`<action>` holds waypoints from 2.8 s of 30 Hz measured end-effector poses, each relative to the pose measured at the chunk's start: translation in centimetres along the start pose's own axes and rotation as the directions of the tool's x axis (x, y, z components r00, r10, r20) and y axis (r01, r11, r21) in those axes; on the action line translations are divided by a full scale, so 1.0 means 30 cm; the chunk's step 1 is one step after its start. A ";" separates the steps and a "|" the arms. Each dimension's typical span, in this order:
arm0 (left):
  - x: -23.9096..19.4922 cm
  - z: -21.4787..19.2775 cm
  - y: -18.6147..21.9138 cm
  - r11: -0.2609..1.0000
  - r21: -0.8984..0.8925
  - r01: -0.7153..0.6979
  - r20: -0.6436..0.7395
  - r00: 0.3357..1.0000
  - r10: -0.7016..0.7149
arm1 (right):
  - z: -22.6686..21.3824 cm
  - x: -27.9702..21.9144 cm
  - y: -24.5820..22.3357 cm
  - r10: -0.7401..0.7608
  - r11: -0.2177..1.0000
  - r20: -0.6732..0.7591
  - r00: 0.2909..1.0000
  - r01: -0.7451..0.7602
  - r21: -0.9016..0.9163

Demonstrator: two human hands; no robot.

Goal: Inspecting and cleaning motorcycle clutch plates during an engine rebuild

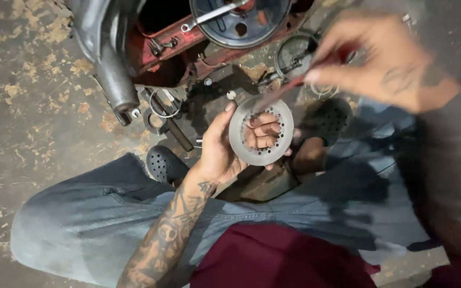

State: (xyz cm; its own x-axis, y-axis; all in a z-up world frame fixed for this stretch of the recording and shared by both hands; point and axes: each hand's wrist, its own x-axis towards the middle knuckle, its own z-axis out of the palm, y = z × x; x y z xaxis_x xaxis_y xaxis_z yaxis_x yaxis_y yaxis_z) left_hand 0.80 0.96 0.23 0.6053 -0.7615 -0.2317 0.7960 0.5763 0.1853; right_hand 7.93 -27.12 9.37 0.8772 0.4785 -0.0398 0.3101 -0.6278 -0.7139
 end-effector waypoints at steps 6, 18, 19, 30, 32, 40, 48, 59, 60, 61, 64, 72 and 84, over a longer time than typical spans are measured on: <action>-0.015 0.011 0.064 0.999 0.011 -0.031 0.064 0.997 0.031 | 0.035 0.050 0.041 -0.049 0.998 -0.172 0.984 0.053 0.017; -0.116 0.076 0.167 0.873 0.047 -0.485 0.057 0.874 0.482 | 0.182 0.169 -0.209 -0.071 0.913 -0.079 0.994 0.097 0.395; -0.115 0.068 0.178 0.865 0.049 -0.500 0.061 0.865 0.497 | 0.183 0.194 -0.196 -0.088 0.914 -0.073 0.993 0.110 0.391; -0.165 0.126 0.284 0.747 0.114 -0.655 0.015 0.753 0.658 | 0.226 0.336 -0.189 -0.139 0.954 -0.229 0.964 0.192 0.231; -0.193 0.156 0.301 0.688 0.247 -0.682 0.097 0.724 0.683 | 0.235 0.325 -0.264 -0.166 0.948 -0.207 0.964 0.214 0.236; -0.237 0.164 0.345 0.532 0.401 -0.746 0.180 0.633 0.753 | 0.262 0.377 -0.327 -0.061 0.932 -0.163 0.985 0.115 0.345; -0.205 0.046 0.352 0.411 0.409 -0.815 0.094 0.486 0.869 | 0.300 0.422 -0.361 -0.104 0.900 -0.077 0.992 0.127 0.417; -0.292 0.090 0.368 0.344 0.487 -0.803 -0.002 0.393 0.920 | 0.377 0.534 -0.347 -0.106 0.874 -0.005 0.994 0.096 0.477; -0.297 0.105 0.369 0.337 0.492 -0.802 -0.014 0.380 0.925 | 0.379 0.564 -0.325 -0.099 0.893 -0.020 0.995 0.098 0.439; -0.302 0.100 0.367 0.330 0.494 -0.805 -0.013 0.372 0.928 | 0.381 0.546 -0.351 -0.107 0.892 -0.017 0.994 0.104 0.439; -0.315 0.097 0.382 0.305 0.497 -0.813 -0.041 0.329 0.943 | 0.389 0.533 -0.393 -0.109 0.879 0.012 0.994 0.091 0.469; -0.298 0.043 0.389 0.290 0.551 -0.782 -0.052 0.315 0.948 | 0.426 0.537 -0.410 -0.107 0.836 0.064 0.992 0.055 0.547; -0.347 0.083 0.409 0.085 0.787 -0.611 -0.024 0.107 0.994 | 0.487 0.469 -0.312 -0.060 0.779 0.101 0.993 -0.017 0.627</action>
State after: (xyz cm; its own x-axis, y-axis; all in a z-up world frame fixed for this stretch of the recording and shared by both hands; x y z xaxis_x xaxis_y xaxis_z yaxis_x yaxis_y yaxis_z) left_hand 4.24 15.22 7.30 0.8562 0.4984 0.1361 -0.3078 0.2806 0.9091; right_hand 12.02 -5.54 5.27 0.8154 0.5750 -0.0677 -0.0034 -0.1123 -0.9937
